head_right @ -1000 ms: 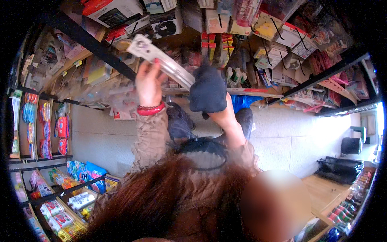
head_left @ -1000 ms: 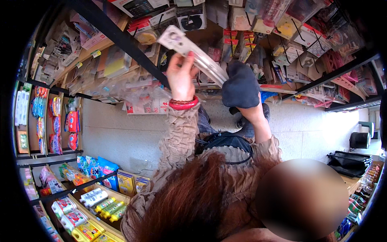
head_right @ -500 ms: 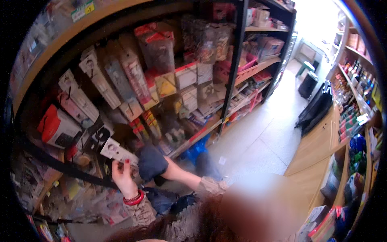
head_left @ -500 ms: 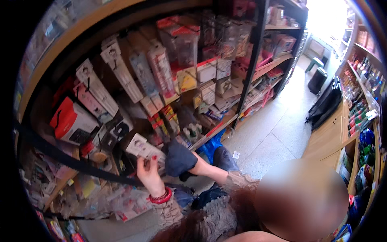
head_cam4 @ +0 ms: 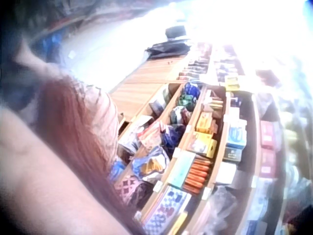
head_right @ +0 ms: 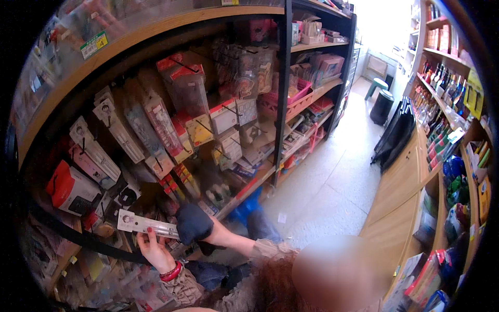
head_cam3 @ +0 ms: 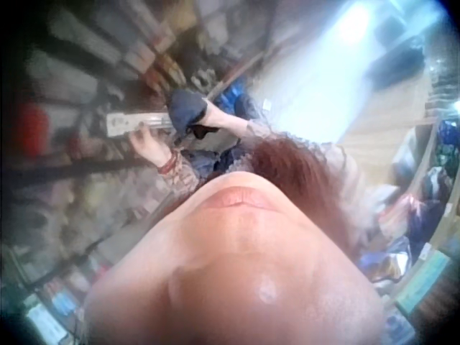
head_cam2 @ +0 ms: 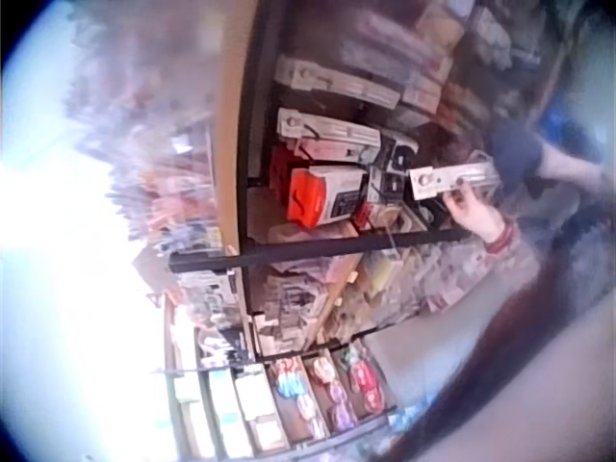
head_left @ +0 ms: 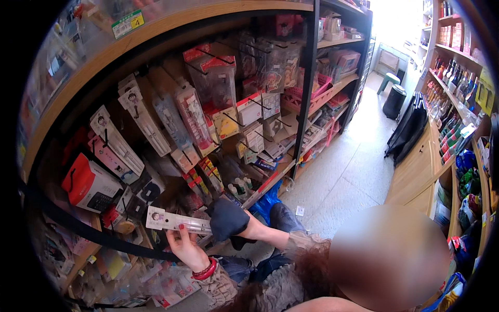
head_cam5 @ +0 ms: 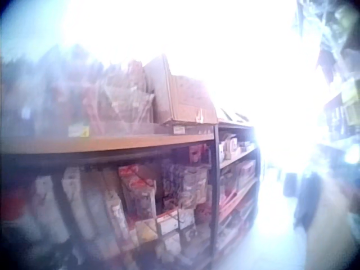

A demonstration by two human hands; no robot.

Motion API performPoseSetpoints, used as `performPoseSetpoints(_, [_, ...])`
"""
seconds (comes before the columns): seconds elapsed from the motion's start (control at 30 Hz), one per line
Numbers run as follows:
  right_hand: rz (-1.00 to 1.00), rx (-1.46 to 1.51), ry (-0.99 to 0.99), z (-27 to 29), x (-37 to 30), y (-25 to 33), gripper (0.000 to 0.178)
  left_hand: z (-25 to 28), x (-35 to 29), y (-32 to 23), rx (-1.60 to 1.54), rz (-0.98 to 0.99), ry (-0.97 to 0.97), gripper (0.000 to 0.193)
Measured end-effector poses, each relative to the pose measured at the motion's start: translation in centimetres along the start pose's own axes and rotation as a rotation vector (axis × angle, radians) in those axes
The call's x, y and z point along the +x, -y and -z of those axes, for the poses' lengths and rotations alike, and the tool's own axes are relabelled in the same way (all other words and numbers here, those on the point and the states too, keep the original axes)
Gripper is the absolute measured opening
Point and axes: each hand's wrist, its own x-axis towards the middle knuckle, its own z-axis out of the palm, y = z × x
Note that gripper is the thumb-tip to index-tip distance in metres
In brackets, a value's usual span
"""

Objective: The person wipes the packaging of various small retail items on a store shelf using a dark cloth. They pick up items such as pink and white boxes, wipe them, and place them back on the shelf. The person also wipes a blue plastic stool on the floor.

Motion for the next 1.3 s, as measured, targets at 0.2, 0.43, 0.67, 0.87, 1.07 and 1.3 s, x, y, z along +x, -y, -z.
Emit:
performPoseSetpoints(0.2, [0.196,-0.103,-0.021,-0.6,0.2,-0.6,0.039,0.6,-0.5,0.1,-0.043,0.053,-0.005,0.04])
performPoseSetpoints(0.43, [0.309,-0.375,0.022,-0.6,0.3,-1.8,0.014,-1.0,-1.5,0.2,0.025,-0.038,-0.041,0.027])
performPoseSetpoints(0.67, [0.041,-0.291,0.045,-1.3,0.0,1.1,0.018,-0.6,-1.2,0.2,-0.122,-0.042,0.0,0.026])
performPoseSetpoints(0.87, [0.323,-0.697,-0.071,-0.1,0.7,-1.5,0.02,-0.9,2.4,-5.7,-0.055,-0.252,-0.063,0.023])
performPoseSetpoints(1.07, [0.204,-0.357,-0.253,0.9,0.9,-1.7,0.022,-2.3,9.0,-11.6,0.165,-0.428,0.061,0.027])
performPoseSetpoints(1.3, [0.114,-0.213,-0.272,1.5,0.0,-0.7,0.032,-2.0,12.4,-11.3,0.275,-0.377,0.074,0.029])
